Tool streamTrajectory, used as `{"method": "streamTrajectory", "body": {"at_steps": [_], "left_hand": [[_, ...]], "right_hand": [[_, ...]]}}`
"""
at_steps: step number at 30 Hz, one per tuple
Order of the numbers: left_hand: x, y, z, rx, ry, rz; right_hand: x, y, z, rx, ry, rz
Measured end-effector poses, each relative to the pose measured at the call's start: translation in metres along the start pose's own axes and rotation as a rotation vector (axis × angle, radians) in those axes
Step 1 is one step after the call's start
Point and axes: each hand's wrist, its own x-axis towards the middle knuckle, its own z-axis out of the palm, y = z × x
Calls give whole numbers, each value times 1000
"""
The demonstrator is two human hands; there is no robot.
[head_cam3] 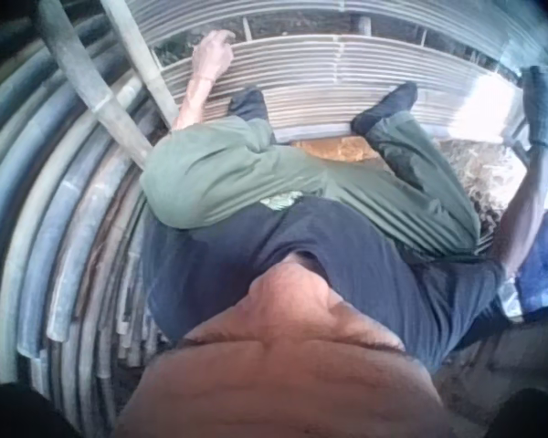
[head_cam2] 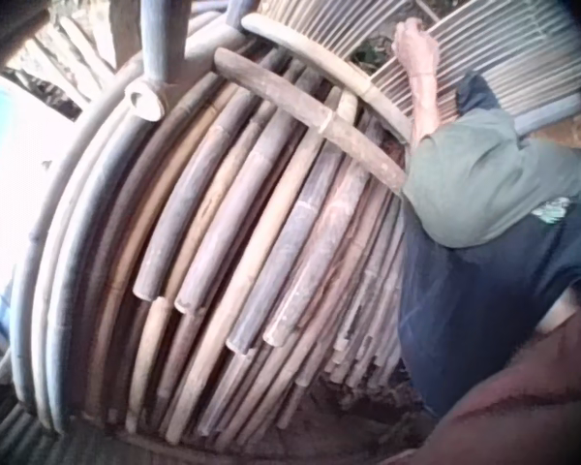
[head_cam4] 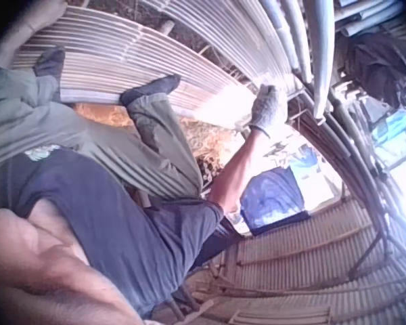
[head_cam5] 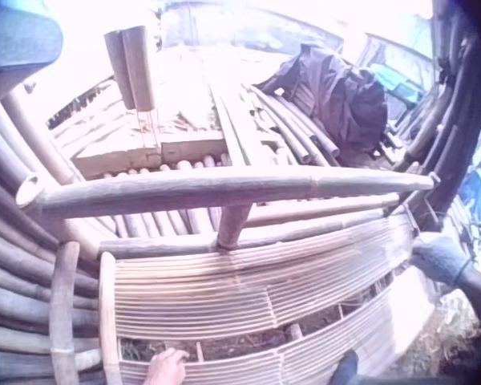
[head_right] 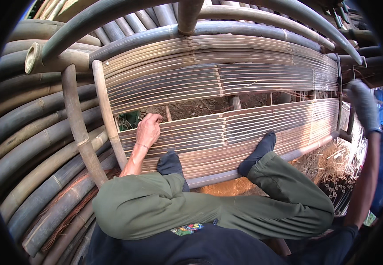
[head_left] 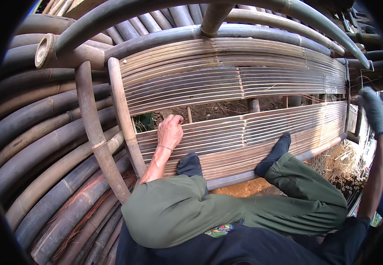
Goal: The person weaves thin bamboo strips into a larger bamboo frame using both hands. They interlace the strips through the vertical supports and occasionally use a wooden tool to press the woven section tight.
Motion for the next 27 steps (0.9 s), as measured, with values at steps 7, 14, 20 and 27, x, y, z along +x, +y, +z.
{"method": "streamTrajectory", "body": {"at_steps": [7,14,20,27], "left_hand": [[23,-12,-5,-137,-225,-224],[21,-1,2,-67,-162,-54],[0,-8,23,4,-35,12],[-13,-17,18,184,-6,56]], "right_hand": [[-25,-328,223,158,43,-556],[-10,-349,258,324,-27,-719],[-22,-358,275,74,90,-744],[-8,-342,280,-137,35,-584]]}}
